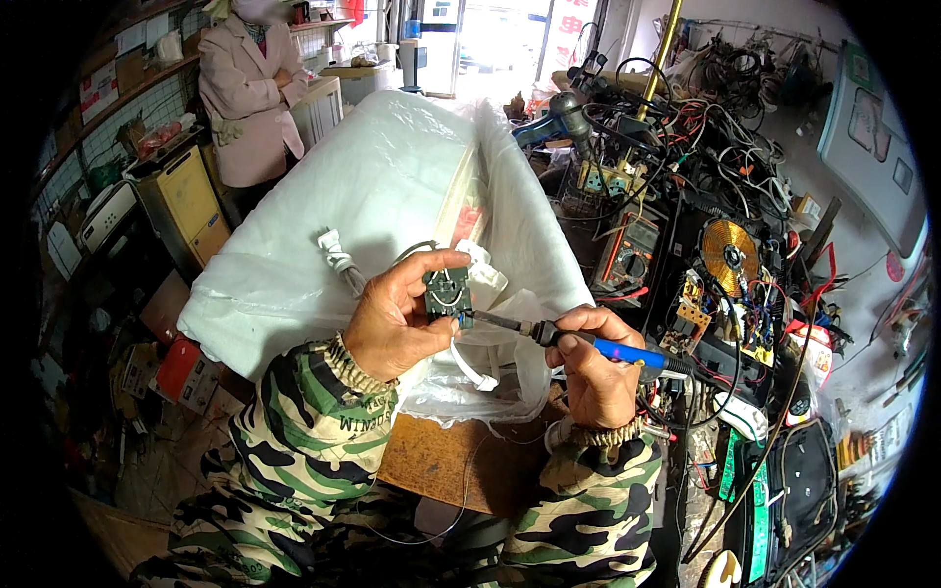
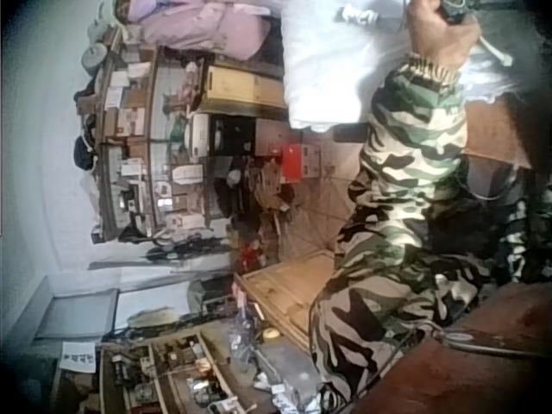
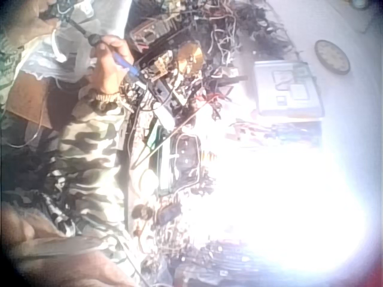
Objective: The person sits at a cluttered workbench and uses a soldering iron to apply solder to a small electronic component. They hold the component with one hand and the soldering iron with the other, repeatedly touching the tip to the component while a bystander stands nearby.
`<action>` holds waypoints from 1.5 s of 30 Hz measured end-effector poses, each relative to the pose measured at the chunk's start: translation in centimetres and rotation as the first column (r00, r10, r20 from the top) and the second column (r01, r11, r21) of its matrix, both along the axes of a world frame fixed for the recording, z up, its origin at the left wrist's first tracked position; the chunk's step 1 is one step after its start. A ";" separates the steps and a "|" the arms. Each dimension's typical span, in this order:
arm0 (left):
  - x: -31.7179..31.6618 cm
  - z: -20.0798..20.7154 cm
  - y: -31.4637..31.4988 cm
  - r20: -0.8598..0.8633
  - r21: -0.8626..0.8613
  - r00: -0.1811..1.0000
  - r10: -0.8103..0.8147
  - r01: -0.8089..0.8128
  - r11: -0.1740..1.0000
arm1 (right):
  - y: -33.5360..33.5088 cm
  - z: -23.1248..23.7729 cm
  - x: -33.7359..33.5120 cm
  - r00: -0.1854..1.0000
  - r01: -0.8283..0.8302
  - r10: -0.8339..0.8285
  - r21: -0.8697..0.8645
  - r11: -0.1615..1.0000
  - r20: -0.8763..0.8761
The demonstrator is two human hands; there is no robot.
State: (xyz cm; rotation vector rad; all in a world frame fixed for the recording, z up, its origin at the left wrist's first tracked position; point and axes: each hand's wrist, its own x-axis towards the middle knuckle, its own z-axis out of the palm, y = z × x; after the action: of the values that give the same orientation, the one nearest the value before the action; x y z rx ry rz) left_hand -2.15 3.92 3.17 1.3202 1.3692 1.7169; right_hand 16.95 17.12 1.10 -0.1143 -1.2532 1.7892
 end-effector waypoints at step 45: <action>-0.1 -0.3 0.2 0.010 0.028 1.000 -0.004 0.004 1.000 | 0.2 -0.1 0.0 1.000 0.009 -0.009 -0.015 1.000 -0.005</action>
State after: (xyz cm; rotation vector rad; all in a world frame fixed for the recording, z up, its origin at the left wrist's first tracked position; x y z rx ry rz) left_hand -2.25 4.09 2.92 1.3272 1.3408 1.7434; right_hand 16.98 17.29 0.95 -0.1239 -1.2337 1.7907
